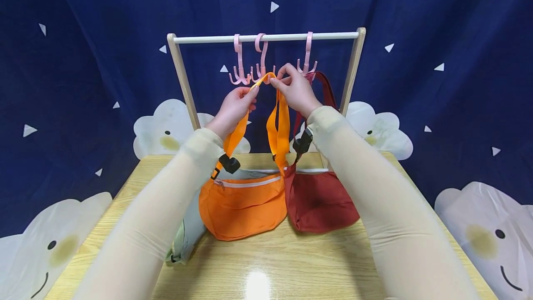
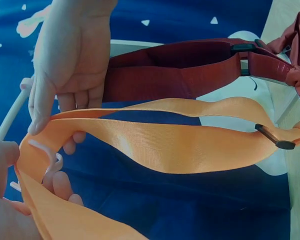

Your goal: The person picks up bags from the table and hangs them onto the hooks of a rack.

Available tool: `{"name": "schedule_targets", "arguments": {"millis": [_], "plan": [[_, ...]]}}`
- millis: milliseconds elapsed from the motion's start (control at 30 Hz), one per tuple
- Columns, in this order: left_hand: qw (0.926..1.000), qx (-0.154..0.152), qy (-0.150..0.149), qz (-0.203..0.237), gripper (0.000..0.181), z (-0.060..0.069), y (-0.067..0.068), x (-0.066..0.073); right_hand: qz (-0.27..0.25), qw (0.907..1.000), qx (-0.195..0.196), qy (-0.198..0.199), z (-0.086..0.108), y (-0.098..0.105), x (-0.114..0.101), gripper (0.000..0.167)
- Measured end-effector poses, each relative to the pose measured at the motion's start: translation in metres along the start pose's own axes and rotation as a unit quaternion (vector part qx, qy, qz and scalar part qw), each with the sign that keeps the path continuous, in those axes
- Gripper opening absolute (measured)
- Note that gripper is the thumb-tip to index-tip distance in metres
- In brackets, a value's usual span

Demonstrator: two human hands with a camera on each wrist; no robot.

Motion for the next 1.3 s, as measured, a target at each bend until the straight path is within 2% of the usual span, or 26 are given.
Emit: {"name": "schedule_targets", "arguments": {"millis": [200,433,567,800,967,1100,1200,1300], "plan": [[0.9999,0.000,0.005,-0.011,0.048,-0.001,-0.002,-0.004,-0.003,1.0000,-0.005,0.004,-0.001,-0.003,0.003,0.024],[0.9987,-0.005,0.023,-0.045,0.050,0.001,-0.002,-0.011,0.008,0.9998,-0.008,-0.016,0.001,-0.007,0.006,0.030],[0.9984,-0.011,0.019,-0.051,0.050,0.004,0.000,-0.014,0.013,0.9997,-0.005,-0.020,0.002,-0.010,0.009,0.033],[0.9926,-0.027,0.021,-0.116,0.054,0.012,0.007,-0.021,0.019,0.9997,-0.010,-0.011,0.009,-0.015,0.015,0.037],[0.9907,-0.022,0.005,-0.134,0.055,0.016,0.011,-0.023,0.018,0.9996,-0.020,0.005,0.013,-0.019,0.019,0.041],[0.9905,-0.015,-0.013,-0.136,0.056,0.019,0.015,-0.024,0.019,0.9992,-0.034,0.004,0.017,-0.020,0.021,0.045],[0.9889,-0.005,-0.034,-0.144,0.057,0.022,0.017,-0.024,0.026,0.9988,-0.041,0.004,0.021,-0.021,0.021,0.049],[0.9843,0.011,-0.059,-0.166,0.059,0.027,0.021,-0.025,0.038,0.9984,-0.041,0.012,0.026,-0.022,0.019,0.050]]}}
Point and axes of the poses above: each hand's wrist, its own z-axis away from the middle knuckle, its own y-axis out of the back of the hand, x = y × z, the point moved 4 cm from there along -z, towards the middle knuckle, and after that the axes turned 13 degrees about -x, right-handed, at the moved point
